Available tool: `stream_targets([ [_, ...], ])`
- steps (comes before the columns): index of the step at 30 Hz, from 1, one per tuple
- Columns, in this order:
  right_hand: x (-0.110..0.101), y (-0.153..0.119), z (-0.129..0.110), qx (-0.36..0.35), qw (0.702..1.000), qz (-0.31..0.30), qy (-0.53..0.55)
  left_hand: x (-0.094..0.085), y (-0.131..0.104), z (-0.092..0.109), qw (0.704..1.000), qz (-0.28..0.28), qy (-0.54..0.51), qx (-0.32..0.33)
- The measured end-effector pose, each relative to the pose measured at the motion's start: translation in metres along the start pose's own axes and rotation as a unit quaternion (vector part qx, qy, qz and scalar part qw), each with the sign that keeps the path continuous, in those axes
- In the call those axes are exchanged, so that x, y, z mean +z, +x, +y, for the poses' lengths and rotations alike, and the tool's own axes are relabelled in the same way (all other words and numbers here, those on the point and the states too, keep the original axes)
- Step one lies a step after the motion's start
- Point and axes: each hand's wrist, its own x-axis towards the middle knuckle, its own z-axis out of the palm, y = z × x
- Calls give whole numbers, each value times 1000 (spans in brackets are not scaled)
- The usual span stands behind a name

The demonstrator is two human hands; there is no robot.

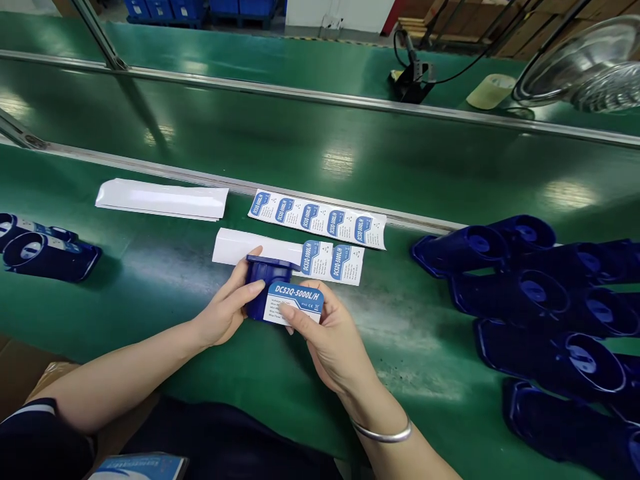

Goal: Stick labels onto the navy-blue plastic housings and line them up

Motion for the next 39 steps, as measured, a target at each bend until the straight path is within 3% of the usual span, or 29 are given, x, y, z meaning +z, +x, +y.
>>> stream_targets([
  [11,-2,1,3,17,1000,-2,20,-1,-1,1,999,-31,19,2],
  [39,-2,2,4,9,1000,3,24,-4,1,-3,997,-43,61,4],
])
